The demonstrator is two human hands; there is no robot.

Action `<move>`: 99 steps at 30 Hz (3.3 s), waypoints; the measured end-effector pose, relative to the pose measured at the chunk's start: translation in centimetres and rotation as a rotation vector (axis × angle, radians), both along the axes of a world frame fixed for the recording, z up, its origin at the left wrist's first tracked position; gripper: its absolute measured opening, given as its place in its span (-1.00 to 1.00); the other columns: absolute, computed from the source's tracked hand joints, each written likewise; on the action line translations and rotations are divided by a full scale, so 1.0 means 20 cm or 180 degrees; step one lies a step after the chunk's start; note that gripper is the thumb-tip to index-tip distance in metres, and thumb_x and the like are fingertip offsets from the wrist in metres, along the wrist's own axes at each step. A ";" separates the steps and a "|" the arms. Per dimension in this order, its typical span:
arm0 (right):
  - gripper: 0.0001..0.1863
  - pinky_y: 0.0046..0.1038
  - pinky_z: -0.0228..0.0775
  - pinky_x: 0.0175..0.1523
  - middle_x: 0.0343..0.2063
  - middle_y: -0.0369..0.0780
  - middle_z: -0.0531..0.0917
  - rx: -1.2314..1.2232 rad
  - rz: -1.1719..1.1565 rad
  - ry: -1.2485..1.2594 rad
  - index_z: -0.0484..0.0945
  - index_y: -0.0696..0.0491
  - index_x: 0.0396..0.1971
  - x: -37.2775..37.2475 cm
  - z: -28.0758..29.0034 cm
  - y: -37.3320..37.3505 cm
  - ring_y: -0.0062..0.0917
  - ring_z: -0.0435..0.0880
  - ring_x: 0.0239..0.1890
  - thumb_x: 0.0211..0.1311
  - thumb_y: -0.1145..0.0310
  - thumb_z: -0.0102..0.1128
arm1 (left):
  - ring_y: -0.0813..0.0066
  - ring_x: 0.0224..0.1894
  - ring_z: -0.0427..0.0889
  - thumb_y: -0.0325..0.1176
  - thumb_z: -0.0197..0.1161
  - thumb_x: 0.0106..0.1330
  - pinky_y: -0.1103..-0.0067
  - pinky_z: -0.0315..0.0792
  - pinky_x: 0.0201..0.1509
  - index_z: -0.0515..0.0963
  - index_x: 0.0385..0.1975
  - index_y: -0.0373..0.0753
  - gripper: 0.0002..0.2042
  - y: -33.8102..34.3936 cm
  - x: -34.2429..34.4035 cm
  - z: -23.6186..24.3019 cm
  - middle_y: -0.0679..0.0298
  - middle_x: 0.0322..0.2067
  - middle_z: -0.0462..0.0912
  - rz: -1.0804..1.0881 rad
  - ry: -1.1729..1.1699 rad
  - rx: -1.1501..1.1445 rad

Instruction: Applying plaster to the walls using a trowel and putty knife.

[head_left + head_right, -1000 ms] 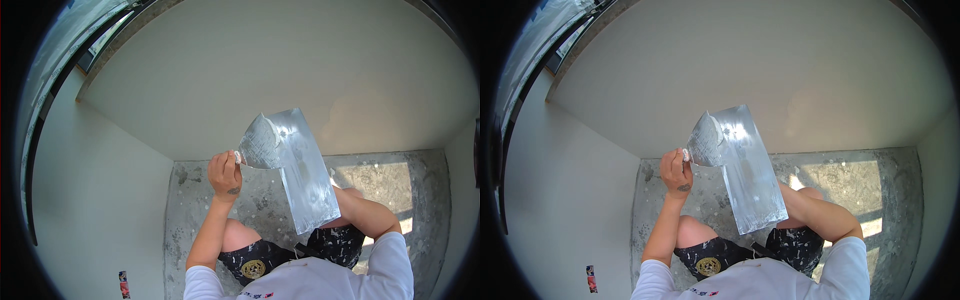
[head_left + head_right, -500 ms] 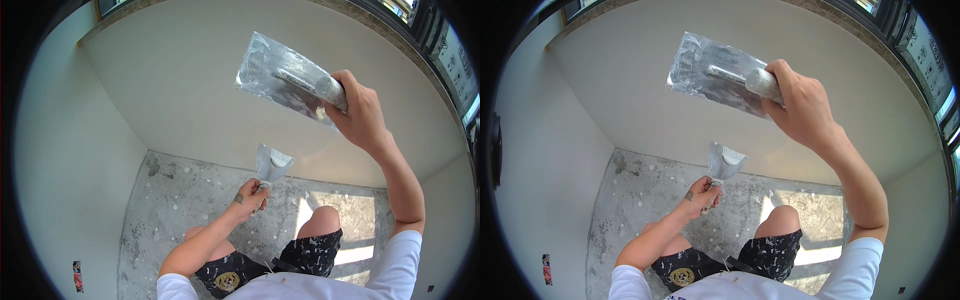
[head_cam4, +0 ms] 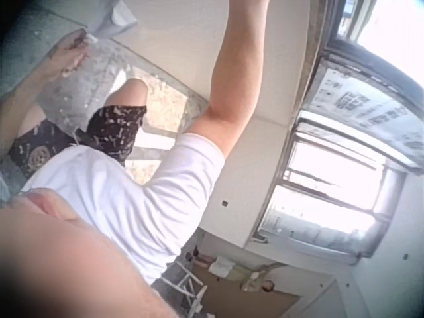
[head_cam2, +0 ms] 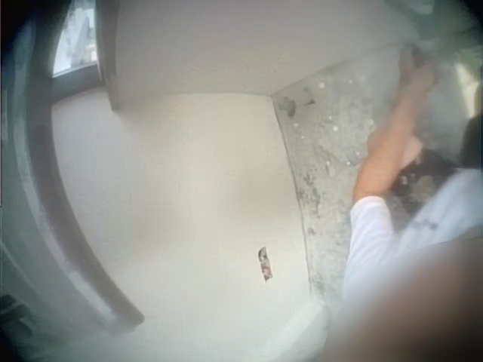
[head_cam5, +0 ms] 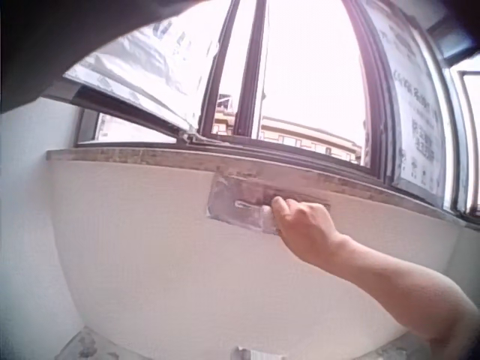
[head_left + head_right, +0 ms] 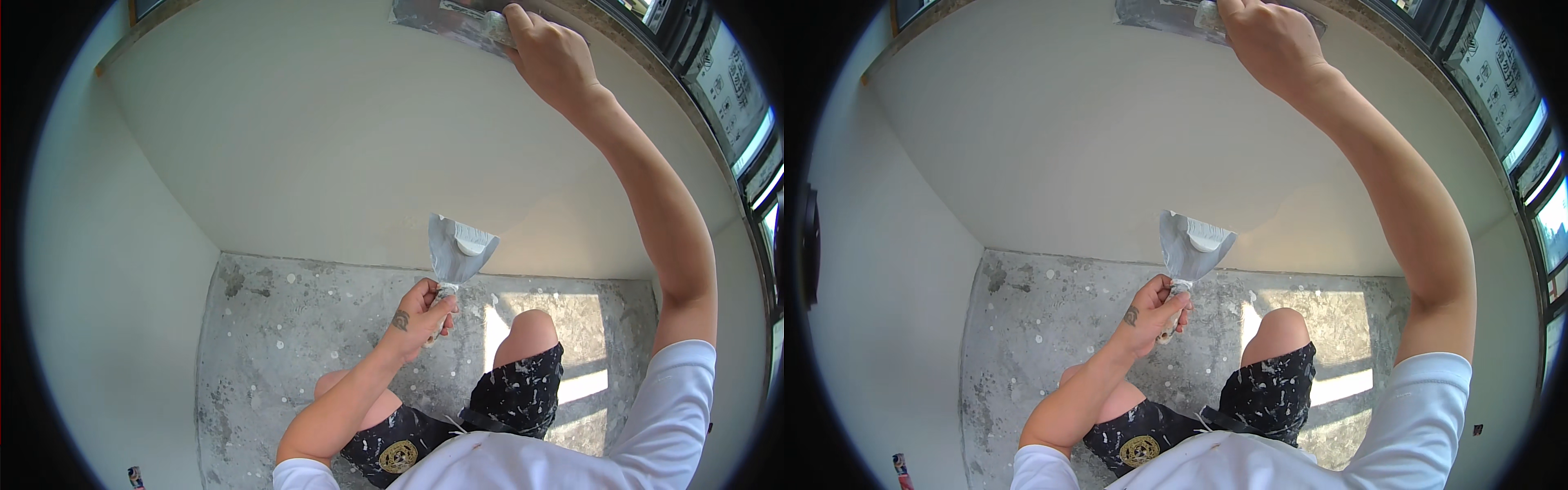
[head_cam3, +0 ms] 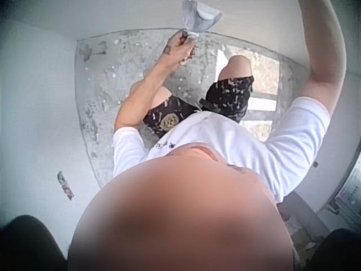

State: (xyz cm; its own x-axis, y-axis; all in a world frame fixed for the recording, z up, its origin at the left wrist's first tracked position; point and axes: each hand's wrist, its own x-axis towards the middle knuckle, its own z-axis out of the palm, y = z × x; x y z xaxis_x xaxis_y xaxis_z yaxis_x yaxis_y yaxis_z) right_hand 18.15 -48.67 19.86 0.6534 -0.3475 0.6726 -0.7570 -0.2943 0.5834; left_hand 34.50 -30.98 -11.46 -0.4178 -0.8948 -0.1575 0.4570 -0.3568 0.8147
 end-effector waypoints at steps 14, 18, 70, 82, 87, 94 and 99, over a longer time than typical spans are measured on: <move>-0.80 -0.50 0.59 -0.46 -0.51 -0.11 0.63 0.0950 -0.1752 0.0559 0.43 0.27 -0.29 0.37 0.18 0.48 -0.45 0.72 -0.50 0.16 0.52 0.21 | 0.63 -0.47 0.52 -0.35 0.22 0.39 0.62 0.47 -0.41 0.38 -0.15 -0.28 -0.80 -0.02 -0.01 -0.01 0.28 -0.37 0.58 0.0024 0.0093 0.0044; -0.79 -0.50 0.58 -0.47 -0.53 -0.10 0.64 0.0843 -0.1883 0.0900 0.44 0.31 -0.29 0.31 0.20 0.48 -0.43 0.72 -0.52 0.15 0.52 0.22 | 0.62 -0.46 0.53 -0.34 0.23 0.38 0.61 0.46 -0.41 0.39 -0.15 -0.27 -0.79 -0.03 -0.03 -0.03 0.27 -0.37 0.58 -0.0064 0.0229 0.0170; -0.56 -0.27 0.61 -0.28 -0.40 0.05 0.65 0.1233 -0.1283 0.0161 0.39 0.31 -0.15 0.34 0.12 0.42 -0.19 0.72 -0.40 0.48 0.13 -0.06 | 0.49 -0.48 0.55 -0.21 0.15 0.45 0.56 0.44 -0.43 0.55 -0.17 -0.39 -0.70 0.01 0.08 -0.02 0.22 -0.36 0.60 -0.0678 0.1221 -0.0112; -0.65 -0.12 0.45 -0.26 -0.44 0.07 0.63 0.1152 -0.1471 -0.0397 0.35 0.19 -0.26 -0.64 0.13 0.47 0.02 0.65 -0.34 0.43 0.15 0.04 | 0.61 -0.54 0.53 -0.26 0.13 0.47 0.61 0.42 -0.44 0.59 -0.28 -0.40 -0.72 0.04 0.03 0.08 0.33 -0.63 0.52 -0.0540 0.0926 0.0202; -0.68 -0.10 0.40 -0.27 -0.44 0.06 0.61 0.1206 -0.1496 -0.0638 0.31 0.17 -0.27 -1.14 0.10 0.51 0.05 0.62 -0.33 0.44 0.17 0.03 | 0.61 -0.53 0.53 -0.27 0.13 0.46 0.62 0.42 -0.44 0.59 -0.26 -0.41 -0.73 0.00 -0.02 0.04 0.29 -0.54 0.58 -0.0682 0.0785 0.0054; -0.35 -0.61 0.36 -0.53 -0.61 -0.32 0.52 0.2861 0.0791 -0.4057 0.48 0.12 -0.27 -1.33 -0.43 0.82 -0.65 0.53 -0.61 0.21 -0.29 0.14 | 0.55 -0.48 0.55 -0.27 0.13 0.45 0.58 0.44 -0.42 0.57 -0.20 -0.41 -0.73 -0.04 -0.14 0.04 0.22 -0.38 0.62 -0.0991 0.0421 -0.0088; -0.28 -0.59 0.40 -0.45 -0.57 -0.29 0.52 0.5163 0.2622 -0.4084 0.47 0.13 -0.26 -0.87 -0.81 0.73 -0.65 0.51 -0.60 0.26 -0.37 -0.04 | 0.45 -0.42 0.57 -0.25 0.16 0.43 0.55 0.44 -0.43 0.55 -0.14 -0.42 -0.71 -0.09 -0.16 0.04 0.16 -0.31 0.62 -0.1372 0.0612 -0.0200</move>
State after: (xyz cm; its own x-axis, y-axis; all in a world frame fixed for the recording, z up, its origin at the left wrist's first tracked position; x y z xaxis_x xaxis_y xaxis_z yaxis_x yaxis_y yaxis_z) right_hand 0.67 -34.11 3.68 0.4813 -0.8433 0.2390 0.0864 -0.2257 -0.9703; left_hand 31.31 -32.70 -10.67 -0.7694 -0.6387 0.0081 0.4228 -0.4997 0.7560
